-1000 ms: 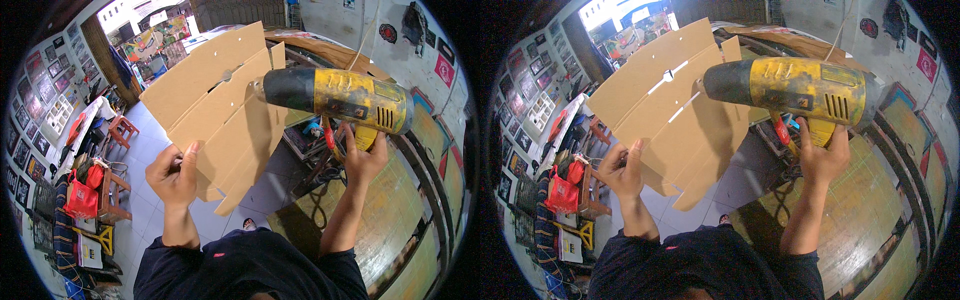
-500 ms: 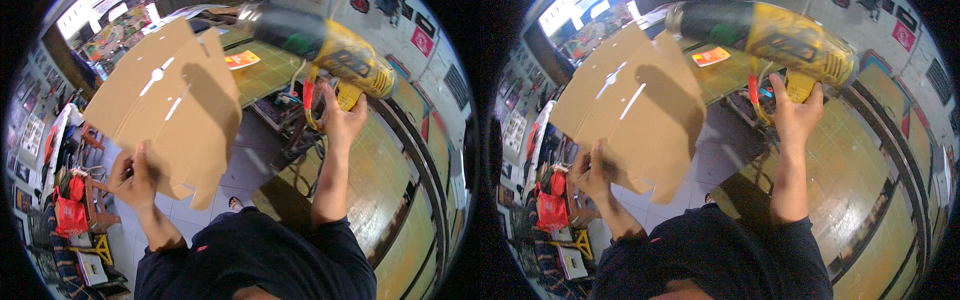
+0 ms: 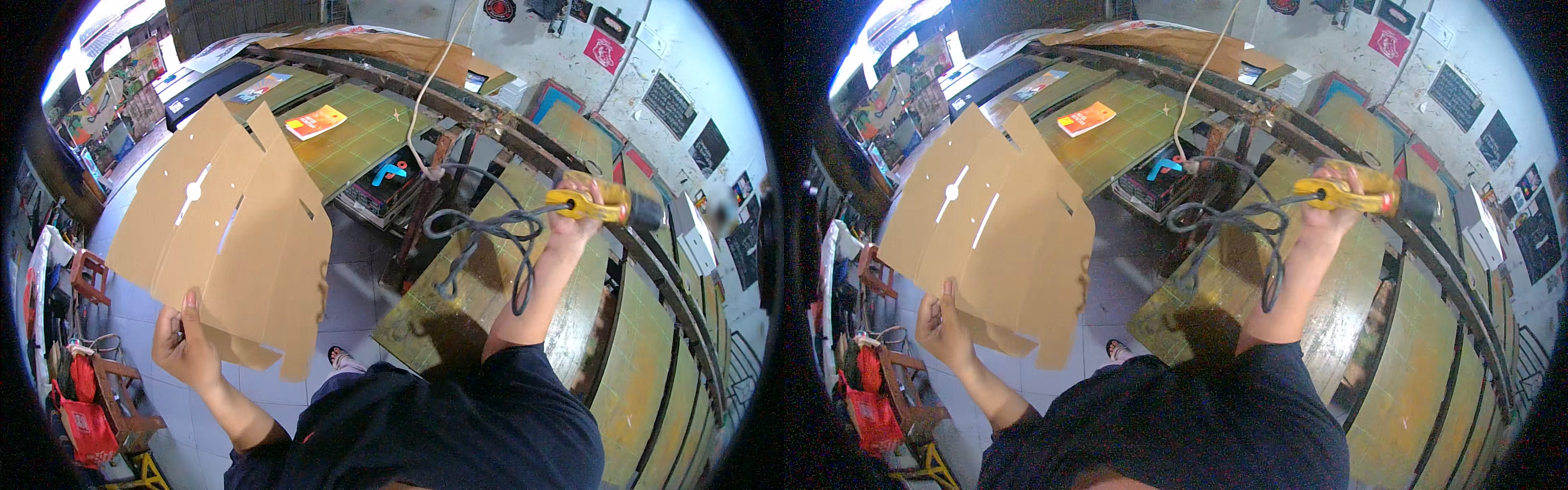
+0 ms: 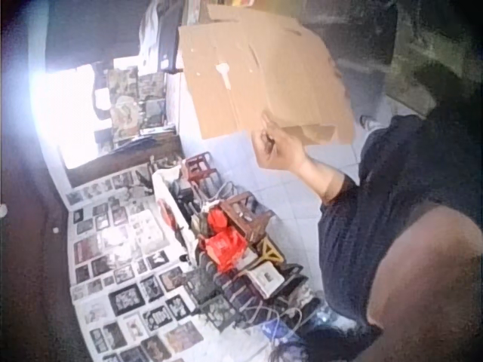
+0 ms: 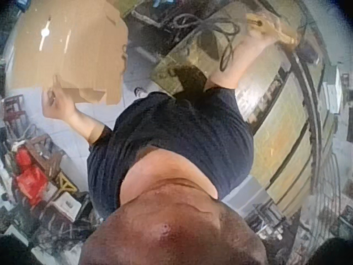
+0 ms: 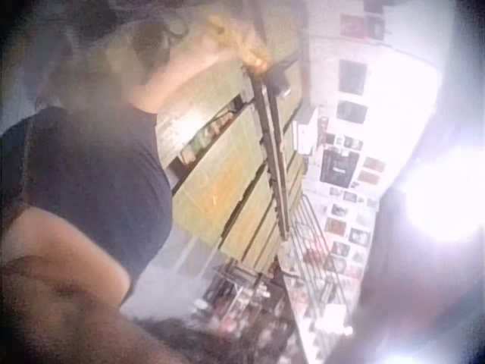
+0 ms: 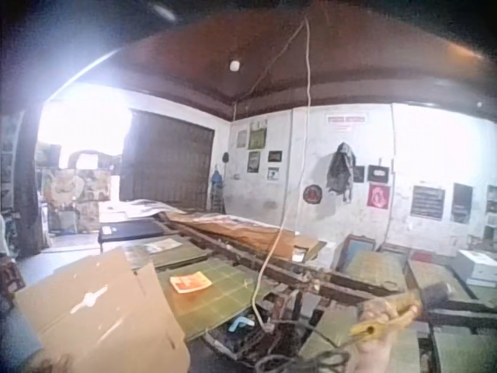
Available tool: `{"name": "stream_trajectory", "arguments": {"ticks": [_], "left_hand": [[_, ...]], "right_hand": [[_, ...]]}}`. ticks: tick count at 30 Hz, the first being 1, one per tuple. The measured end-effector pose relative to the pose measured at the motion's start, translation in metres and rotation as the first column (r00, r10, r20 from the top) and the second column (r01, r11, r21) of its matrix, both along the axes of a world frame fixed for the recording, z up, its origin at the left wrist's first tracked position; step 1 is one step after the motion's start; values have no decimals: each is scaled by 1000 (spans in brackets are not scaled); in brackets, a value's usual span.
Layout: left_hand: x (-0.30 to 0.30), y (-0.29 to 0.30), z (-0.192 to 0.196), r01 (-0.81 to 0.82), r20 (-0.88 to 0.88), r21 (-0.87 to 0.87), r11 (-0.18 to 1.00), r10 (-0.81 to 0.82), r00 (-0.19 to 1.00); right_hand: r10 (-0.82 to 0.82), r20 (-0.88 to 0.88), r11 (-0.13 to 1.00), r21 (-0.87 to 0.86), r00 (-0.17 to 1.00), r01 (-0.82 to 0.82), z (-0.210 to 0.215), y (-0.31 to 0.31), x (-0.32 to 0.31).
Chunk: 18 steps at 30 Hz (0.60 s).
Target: The person uses a heat gun to apply heat to a cardboard piece, then applies glue to specific areas of the cardboard. The person repeats the heating and gluing process on the same cardboard piece.
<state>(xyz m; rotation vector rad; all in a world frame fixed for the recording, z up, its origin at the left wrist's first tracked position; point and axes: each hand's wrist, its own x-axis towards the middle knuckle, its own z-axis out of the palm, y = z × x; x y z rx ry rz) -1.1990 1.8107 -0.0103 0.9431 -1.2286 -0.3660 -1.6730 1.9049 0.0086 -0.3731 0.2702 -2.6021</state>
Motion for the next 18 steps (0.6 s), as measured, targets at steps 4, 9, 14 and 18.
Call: {"name": "stream_trajectory", "arguments": {"ticks": [4,9,14,18], "left_hand": [[12,-4,-4,27,20,121,992,-30,999],[17,-15,-6,70,65,42,997,-73,995],[-2,-29,-10,164,-14,44,985,-164,986],[-18,-31,-4,187,-38,22,982,-186,982]], "right_hand": [[-175,-76,984,-56,982,171,-11,28,-24],[-788,-326,450,274,522,850,14,45,-41],[-657,-734,13,217,172,976,38,54,1],[-417,-896,-91,205,150,974,34,25,62]]}}
